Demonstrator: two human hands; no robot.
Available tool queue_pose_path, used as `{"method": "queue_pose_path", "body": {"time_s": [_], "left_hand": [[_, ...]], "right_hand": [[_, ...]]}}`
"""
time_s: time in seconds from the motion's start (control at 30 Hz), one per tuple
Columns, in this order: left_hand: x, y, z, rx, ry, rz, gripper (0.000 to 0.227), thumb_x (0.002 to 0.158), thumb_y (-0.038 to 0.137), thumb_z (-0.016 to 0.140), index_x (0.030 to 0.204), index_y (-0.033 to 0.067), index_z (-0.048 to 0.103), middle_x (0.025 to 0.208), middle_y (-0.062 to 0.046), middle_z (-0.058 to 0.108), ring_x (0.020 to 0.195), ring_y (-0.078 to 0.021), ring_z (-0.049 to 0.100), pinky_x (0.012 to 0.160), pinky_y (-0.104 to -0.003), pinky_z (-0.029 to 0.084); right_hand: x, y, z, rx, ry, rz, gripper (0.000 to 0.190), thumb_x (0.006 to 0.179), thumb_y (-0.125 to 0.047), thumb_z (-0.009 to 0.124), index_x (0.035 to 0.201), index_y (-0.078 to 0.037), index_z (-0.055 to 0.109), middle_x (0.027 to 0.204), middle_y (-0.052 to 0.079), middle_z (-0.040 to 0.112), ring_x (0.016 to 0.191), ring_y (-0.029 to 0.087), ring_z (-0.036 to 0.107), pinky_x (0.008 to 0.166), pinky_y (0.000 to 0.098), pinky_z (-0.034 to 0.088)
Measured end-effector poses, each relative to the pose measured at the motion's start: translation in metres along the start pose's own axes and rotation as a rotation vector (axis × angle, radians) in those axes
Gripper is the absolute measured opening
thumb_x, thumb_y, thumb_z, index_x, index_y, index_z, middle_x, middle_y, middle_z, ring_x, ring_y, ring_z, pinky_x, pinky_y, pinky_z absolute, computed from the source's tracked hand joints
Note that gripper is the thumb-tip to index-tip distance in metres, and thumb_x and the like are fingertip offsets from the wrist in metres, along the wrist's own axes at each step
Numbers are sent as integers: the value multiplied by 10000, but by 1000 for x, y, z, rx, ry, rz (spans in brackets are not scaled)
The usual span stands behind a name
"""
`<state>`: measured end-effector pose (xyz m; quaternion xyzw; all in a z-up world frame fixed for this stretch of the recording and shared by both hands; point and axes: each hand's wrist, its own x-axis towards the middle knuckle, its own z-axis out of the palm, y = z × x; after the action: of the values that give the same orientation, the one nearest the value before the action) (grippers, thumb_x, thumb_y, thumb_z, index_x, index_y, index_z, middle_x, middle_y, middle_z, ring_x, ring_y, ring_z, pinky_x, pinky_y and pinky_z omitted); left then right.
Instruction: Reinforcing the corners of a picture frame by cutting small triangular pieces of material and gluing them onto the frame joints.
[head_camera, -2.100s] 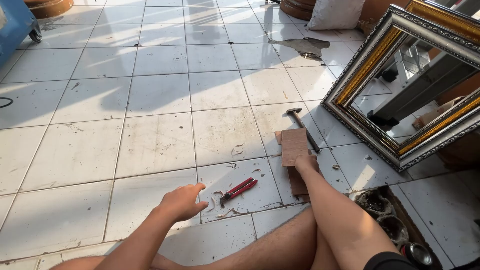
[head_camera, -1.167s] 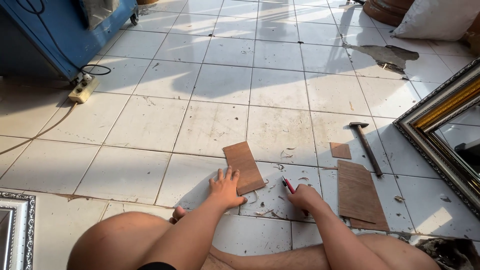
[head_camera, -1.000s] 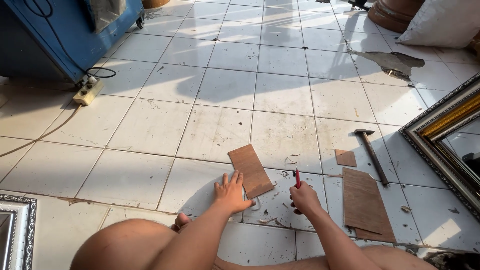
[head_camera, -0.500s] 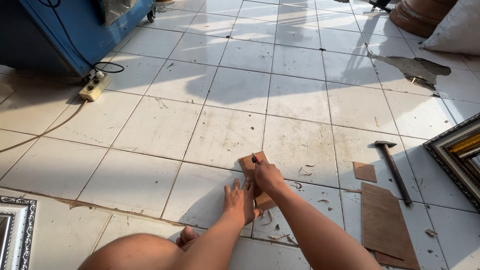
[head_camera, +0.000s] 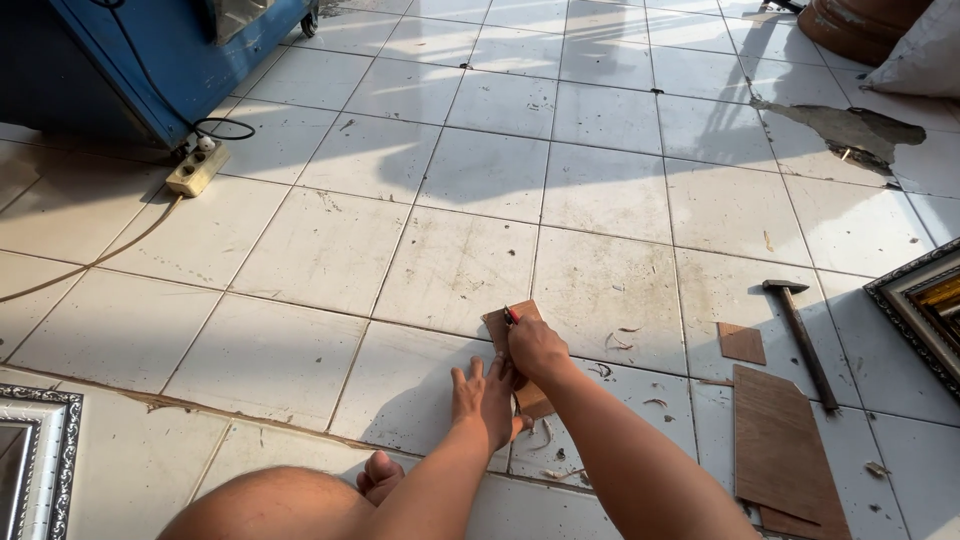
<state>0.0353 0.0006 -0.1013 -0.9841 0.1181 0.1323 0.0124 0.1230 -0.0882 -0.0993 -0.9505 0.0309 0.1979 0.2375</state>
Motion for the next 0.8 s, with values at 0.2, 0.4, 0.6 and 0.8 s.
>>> {"method": "queue_pose_path", "body": {"time_s": [0.2,0.4,0.6,0.8], "left_hand": [[-13,2,-19,-60,-38,-55,568,768,541,496,1201,213,328,1270,10,270,1150,-250,267,828,-423,266],[-5,2,-7,-8,-89,-76,562,773,561,453,1184,212,294,1302,14,231,1142,-264,275,872,-493,265],[15,2,5,131,-214,-106,493,859,324,407,1306,247,214,1396,39,177,1167,-262,285,891,-574,230],[-1,6,-22,38,-249,-149,595,807,499,433,1315,244,256,1425,66,171,1207,-240,274,925,-549,230]], "right_hand": [[16,6,12,-585,-126,-180,298,899,-135,323,1026,-14,564,899,140,596,897,320,621,704,390,530],[3,16,17,-455,-78,-119,236,875,-133,379,952,-4,560,835,119,595,837,310,634,670,396,541],[-35,43,19,-466,-123,-103,187,828,-113,438,901,-3,569,750,102,579,750,290,643,607,382,547],[-89,88,30,-625,-108,-360,217,840,-79,402,903,24,583,756,183,564,660,347,632,497,430,536]]}}
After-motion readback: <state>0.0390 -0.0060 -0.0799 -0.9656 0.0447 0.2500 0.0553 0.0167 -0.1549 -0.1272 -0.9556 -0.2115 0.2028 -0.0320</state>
